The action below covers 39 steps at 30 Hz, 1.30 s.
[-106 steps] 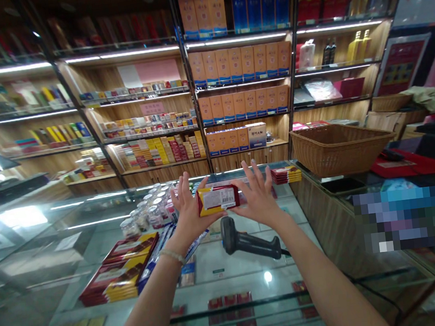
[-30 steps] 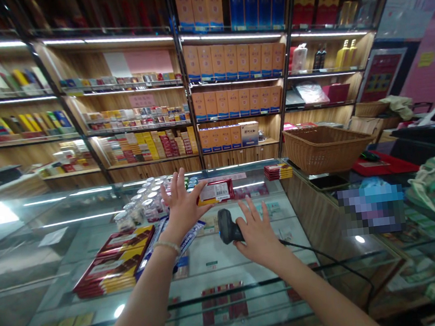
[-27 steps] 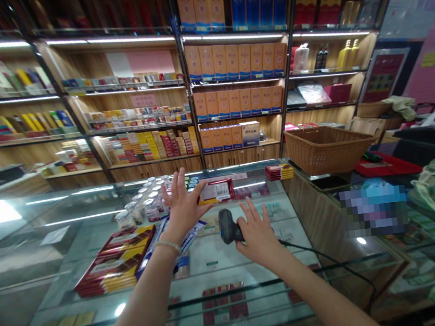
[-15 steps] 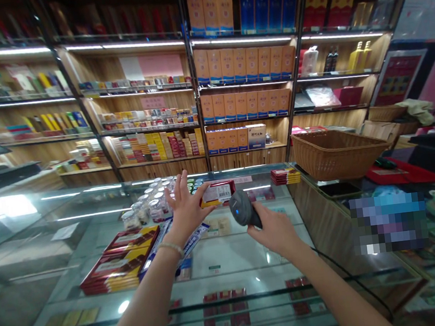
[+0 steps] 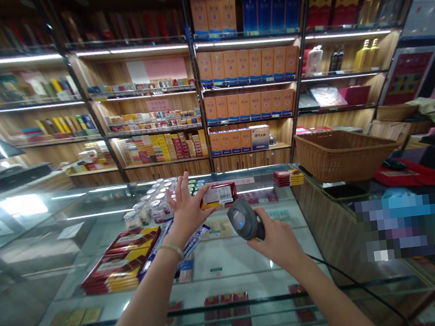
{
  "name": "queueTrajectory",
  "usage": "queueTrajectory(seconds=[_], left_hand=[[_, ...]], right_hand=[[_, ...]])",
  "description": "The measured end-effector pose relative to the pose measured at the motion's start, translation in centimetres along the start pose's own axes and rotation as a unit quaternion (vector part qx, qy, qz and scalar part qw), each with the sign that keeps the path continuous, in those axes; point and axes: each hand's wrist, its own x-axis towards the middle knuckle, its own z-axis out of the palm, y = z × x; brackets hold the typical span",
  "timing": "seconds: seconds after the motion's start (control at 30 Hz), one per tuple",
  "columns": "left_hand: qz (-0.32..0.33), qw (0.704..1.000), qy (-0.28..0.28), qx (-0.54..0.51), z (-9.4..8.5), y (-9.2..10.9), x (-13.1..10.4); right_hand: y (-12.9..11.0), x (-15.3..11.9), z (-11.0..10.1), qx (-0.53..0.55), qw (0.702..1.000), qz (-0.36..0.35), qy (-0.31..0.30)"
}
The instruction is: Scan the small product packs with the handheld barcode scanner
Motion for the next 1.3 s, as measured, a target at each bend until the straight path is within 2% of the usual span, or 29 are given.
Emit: queueTrajectory(seconds=[0.17,0.4,0.73,0.93,1.3], left_hand=[[0.000,1.000,-0.001,0.002,0.1,-0.1,0.0],[0.001,1.000,-0.001,0.002,-0.3,0.3,0.1],[-0.010,1.000,-0.004,0.002,-0.4,0.2,0.2],[-0.007,1.000,-0.003,0.000,-0.4,0.3,0.1],[-0.004,1.000,-0.001,0.001,-0.2,0.1,0.1]], right_hand=[[0.2,-0.1,0.1,-0.013,1.000,-0.015,-0.008],[0.3,-0.1,-0.1,0.031,0.999,-0.016,0.026],[1.5,0.6,1.2,-0.075,0.995,-0.026,0.055],[1.9,1.0,2.4,-0.115,0.973,-0.155,0.126],[0.7,0.8,3.4,-0.171,0.971,-0.161,0.045]])
